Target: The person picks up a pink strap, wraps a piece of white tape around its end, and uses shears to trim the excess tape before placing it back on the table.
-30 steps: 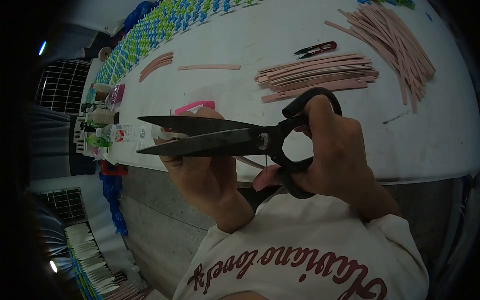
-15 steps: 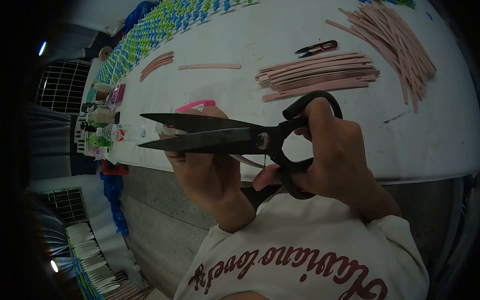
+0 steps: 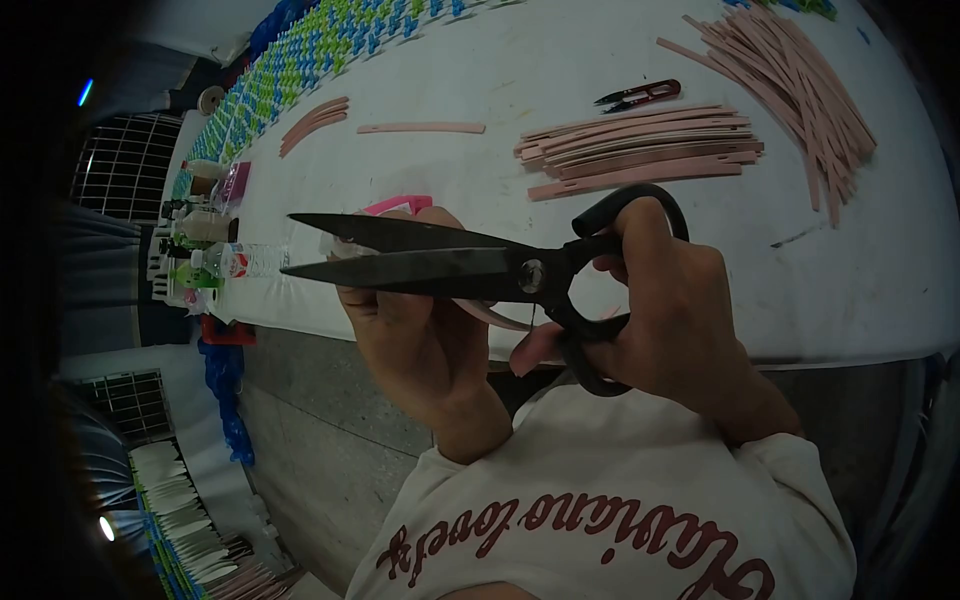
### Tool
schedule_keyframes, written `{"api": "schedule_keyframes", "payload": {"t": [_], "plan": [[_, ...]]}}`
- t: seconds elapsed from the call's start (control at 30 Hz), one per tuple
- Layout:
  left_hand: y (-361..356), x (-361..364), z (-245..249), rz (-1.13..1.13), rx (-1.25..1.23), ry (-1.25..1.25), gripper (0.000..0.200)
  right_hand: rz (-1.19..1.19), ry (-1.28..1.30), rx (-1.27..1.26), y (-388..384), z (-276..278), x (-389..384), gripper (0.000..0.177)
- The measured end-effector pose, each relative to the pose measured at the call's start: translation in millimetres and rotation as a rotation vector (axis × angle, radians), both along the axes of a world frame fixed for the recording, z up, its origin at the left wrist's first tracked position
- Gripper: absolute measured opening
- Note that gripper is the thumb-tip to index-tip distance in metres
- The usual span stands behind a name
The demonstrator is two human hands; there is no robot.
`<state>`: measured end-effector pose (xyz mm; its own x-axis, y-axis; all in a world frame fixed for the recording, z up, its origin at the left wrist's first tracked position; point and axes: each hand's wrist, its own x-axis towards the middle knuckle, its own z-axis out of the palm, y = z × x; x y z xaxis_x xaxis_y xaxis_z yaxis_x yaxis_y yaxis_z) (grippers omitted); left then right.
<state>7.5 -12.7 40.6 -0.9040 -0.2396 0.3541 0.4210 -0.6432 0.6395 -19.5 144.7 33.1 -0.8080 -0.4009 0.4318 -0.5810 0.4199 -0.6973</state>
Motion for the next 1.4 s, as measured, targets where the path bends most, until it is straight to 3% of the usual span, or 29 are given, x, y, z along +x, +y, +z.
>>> {"api": "schedule_keyframes", "payload": {"t": [0.2,0.33,0.4,0.5,0.57,0.8,0.87,0.93,1.0,1.2,1.27,1.4], "plan": [[0.1,-2.8,-10.4,0.053,-0.048,0.14,0.029,0.006,0.065,-0.004,-0.8,4.1,0.2,0.066],[5.4,-2.2,-7.3,-0.018,0.01,0.106,0.025,-0.006,0.06,0.034,-1.7,4.3,3.3,0.067],[6.3,-2.3,-6.8,-0.073,0.175,-0.015,0.027,-0.013,0.066,0.04,-3.2,3.1,4.9,0.067],[6.9,-3.1,-6.0,-0.111,0.173,0.015,0.027,-0.038,0.108,0.055,-6.2,2.8,7.0,0.077],[3.7,-2.1,-12.0,-0.15,0.158,0.033,0.021,-0.063,0.064,0.076,-6.4,7.3,8.9,0.063],[4.1,-1.8,-18.0,-0.175,0.137,0.067,0.019,-0.081,0.043,0.062,-6.7,2.6,8.8,0.061],[8.8,1.3,-13.7,-0.12,0.162,-0.01,0.019,-0.088,0.077,0.058,-7.3,-0.3,7.6,0.079],[9.1,1.3,-14.7,-0.066,0.184,-0.088,0.022,-0.081,0.074,0.07,-5.6,0.8,7.2,0.078],[5.8,-2.2,-21.0,-0.158,0.184,0.047,0.028,-0.071,0.071,0.082,-4.8,-0.2,6.8,0.076],[9.3,-0.9,-14.9,-0.008,0.094,-0.018,0.024,-0.039,-0.06,-0.001,-5.8,-3.6,4.7,0.075],[13.4,-3.1,-6.7,0.005,0.071,0.03,0.023,0.176,-0.353,-0.229,-3.7,-9.1,2.5,0.064],[16.3,-4.1,6.3,-0.05,0.167,0.052,0.021,0.288,-0.456,-0.364,-3.2,-14.2,1.7,0.064]]}}
